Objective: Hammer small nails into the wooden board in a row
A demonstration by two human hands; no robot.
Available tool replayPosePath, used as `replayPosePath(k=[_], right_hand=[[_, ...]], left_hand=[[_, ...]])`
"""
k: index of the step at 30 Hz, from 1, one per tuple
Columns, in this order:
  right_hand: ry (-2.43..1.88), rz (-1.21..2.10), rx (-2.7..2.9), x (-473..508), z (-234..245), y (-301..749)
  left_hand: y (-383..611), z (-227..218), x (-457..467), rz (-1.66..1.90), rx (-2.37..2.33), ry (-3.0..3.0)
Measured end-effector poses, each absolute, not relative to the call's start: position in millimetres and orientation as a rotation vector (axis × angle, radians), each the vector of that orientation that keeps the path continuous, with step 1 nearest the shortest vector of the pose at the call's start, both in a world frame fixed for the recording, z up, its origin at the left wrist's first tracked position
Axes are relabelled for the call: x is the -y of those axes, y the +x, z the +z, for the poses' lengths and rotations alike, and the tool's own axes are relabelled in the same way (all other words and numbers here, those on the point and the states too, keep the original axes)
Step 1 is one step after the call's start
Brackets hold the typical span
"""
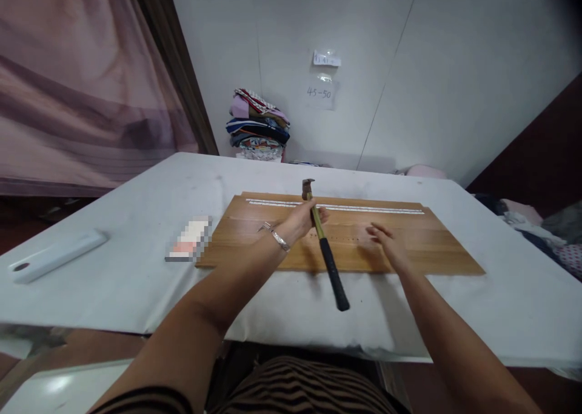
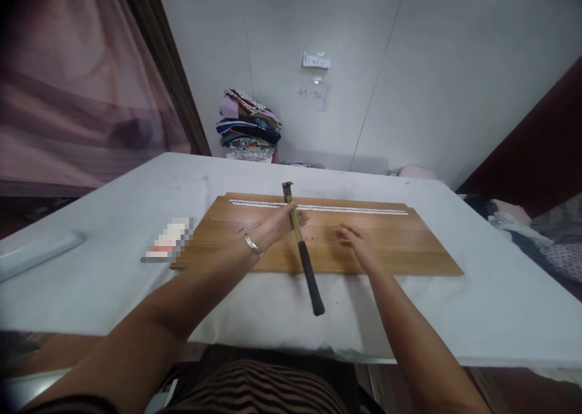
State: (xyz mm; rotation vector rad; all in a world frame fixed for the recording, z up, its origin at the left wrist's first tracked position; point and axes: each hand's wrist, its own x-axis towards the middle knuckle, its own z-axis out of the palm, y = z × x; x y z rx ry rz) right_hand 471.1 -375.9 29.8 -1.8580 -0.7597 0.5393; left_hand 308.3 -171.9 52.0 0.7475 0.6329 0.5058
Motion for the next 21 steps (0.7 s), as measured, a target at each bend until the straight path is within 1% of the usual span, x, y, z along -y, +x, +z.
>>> replayPosePath(k=[3, 6, 12, 17, 21], right_hand=[[-1.520, 0.982, 0.756, 357, 49, 426], [-1.323, 1.188, 0.748, 342, 53, 399], [-1.310, 1.198, 0.752, 326, 42, 391], [-1.311, 1.226, 0.748, 330, 29, 385], [-1.253, 1.139, 0.737, 348, 34, 386]], left_hand=[[309, 42, 194, 0.510, -0.598, 0.822], [310, 34, 211, 0.510, -0.592, 0.898], [300, 28, 227, 0.574, -0.661, 1.057], [272, 33, 229, 0.439, -0.603, 1.151], [242, 33, 203, 0.395, -0.657, 1.298]])
